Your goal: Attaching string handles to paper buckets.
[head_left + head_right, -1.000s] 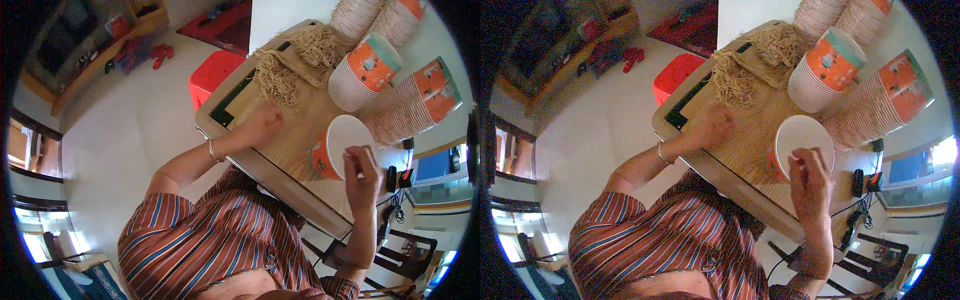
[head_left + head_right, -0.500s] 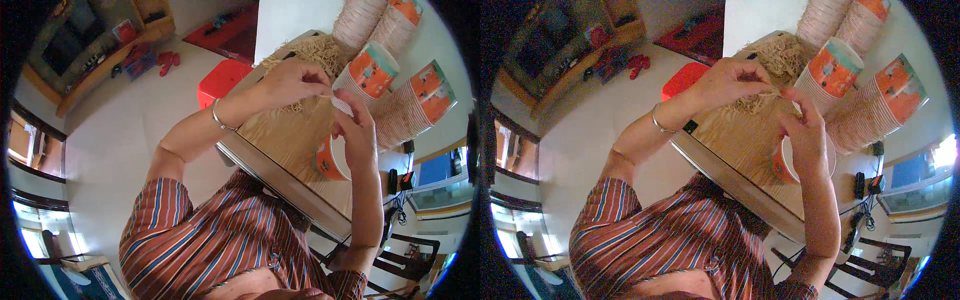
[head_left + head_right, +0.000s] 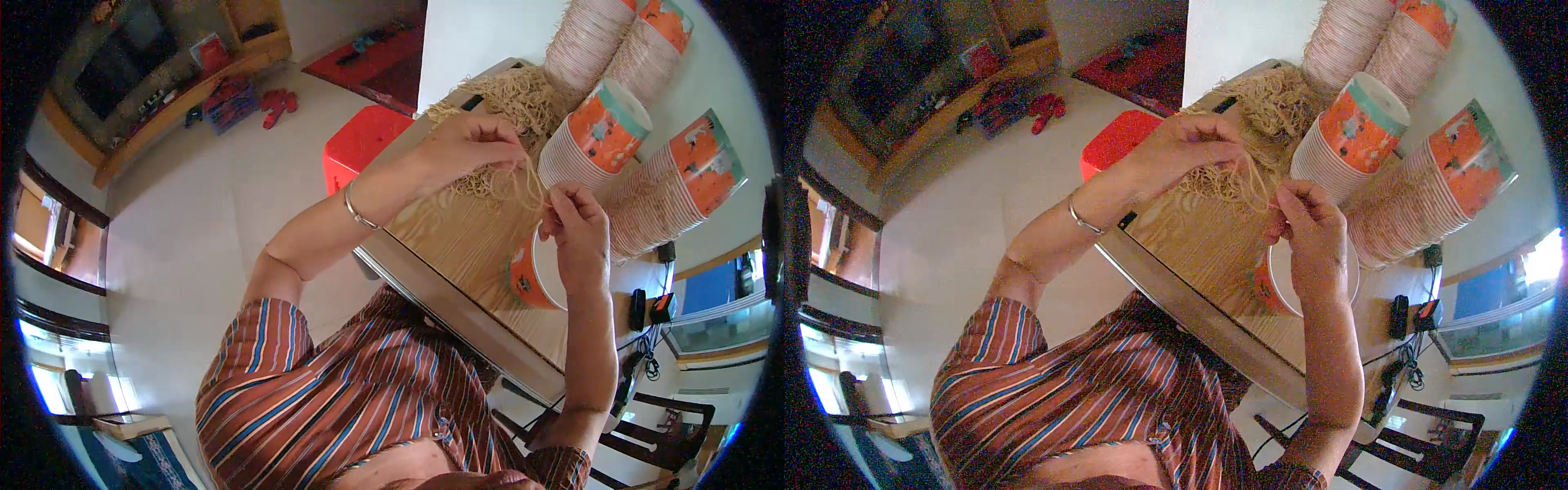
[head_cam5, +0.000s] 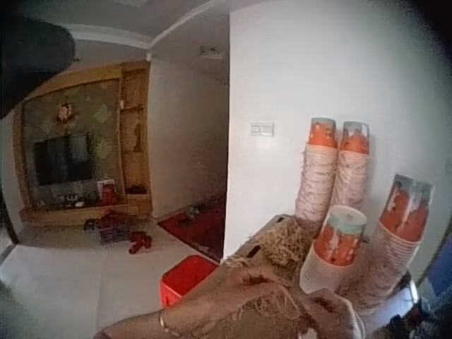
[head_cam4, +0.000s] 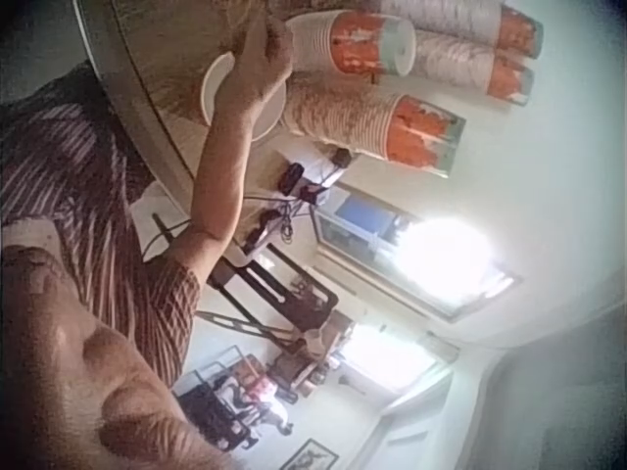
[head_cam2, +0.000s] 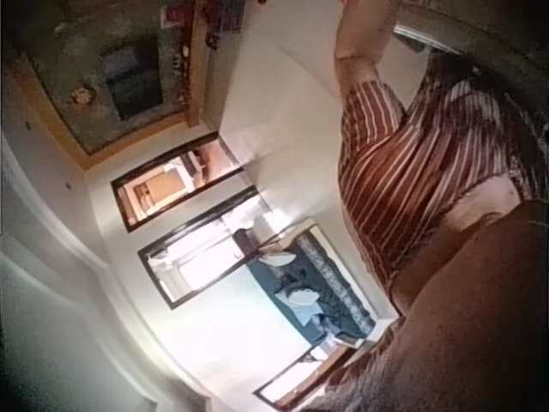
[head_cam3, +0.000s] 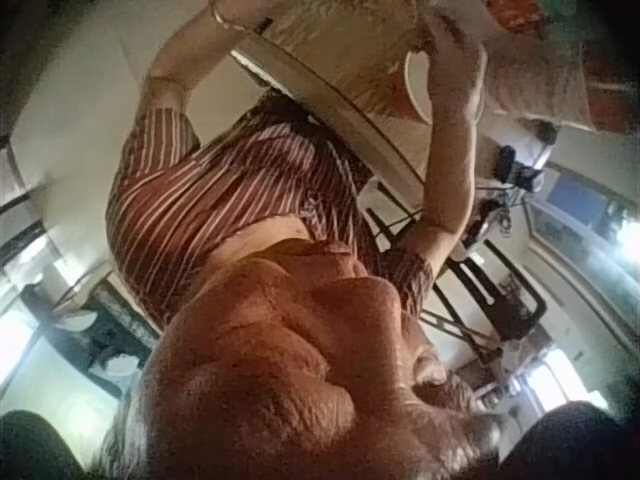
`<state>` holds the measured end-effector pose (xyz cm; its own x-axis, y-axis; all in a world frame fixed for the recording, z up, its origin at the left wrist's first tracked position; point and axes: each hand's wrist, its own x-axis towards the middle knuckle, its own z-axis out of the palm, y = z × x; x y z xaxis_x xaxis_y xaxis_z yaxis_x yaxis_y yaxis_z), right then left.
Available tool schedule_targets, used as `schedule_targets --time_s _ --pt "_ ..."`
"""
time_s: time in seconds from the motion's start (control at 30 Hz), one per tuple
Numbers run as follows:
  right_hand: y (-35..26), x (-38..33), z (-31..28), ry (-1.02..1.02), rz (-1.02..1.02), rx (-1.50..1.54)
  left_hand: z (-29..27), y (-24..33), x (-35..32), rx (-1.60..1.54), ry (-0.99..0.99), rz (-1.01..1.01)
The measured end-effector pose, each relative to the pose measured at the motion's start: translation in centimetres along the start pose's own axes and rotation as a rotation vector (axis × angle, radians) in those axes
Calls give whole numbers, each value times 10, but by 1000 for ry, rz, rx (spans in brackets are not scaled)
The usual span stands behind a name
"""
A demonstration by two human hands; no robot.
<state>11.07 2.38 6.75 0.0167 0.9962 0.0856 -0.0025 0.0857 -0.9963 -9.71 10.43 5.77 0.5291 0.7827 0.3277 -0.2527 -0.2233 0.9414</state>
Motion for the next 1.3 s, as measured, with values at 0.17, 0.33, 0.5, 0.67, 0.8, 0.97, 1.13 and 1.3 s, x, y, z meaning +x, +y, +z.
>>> schedule_targets --time_s 0.17,0.33,0.5,0.67,0.8,0.97,1.13,1.3 --pt "4 1 -11 -15 42 281 -8 -21 -6 -320 89 -6" --pt "1 2 -16 28 -9 510 -20 -51 -18 -618 137 42" --pt "0 1 -20 30 -97 643 -24 -89 -44 -507 350 -189" --pt "-11 -3 -28 -149 -168 755 -37 -113 -68 -192 430 -361" --pt "-36 -13 -19 -93 -177 636 -51 -110 -83 518 331 -202" --pt "-41 -32 -3 13 -276 95 -22 -46 -59 1026 246 314" --pt "-26 -44 17 68 -353 -425 33 22 -40 465 74 278" --pt "-18 -54 19 51 -494 -688 51 34 -33 556 -90 195"
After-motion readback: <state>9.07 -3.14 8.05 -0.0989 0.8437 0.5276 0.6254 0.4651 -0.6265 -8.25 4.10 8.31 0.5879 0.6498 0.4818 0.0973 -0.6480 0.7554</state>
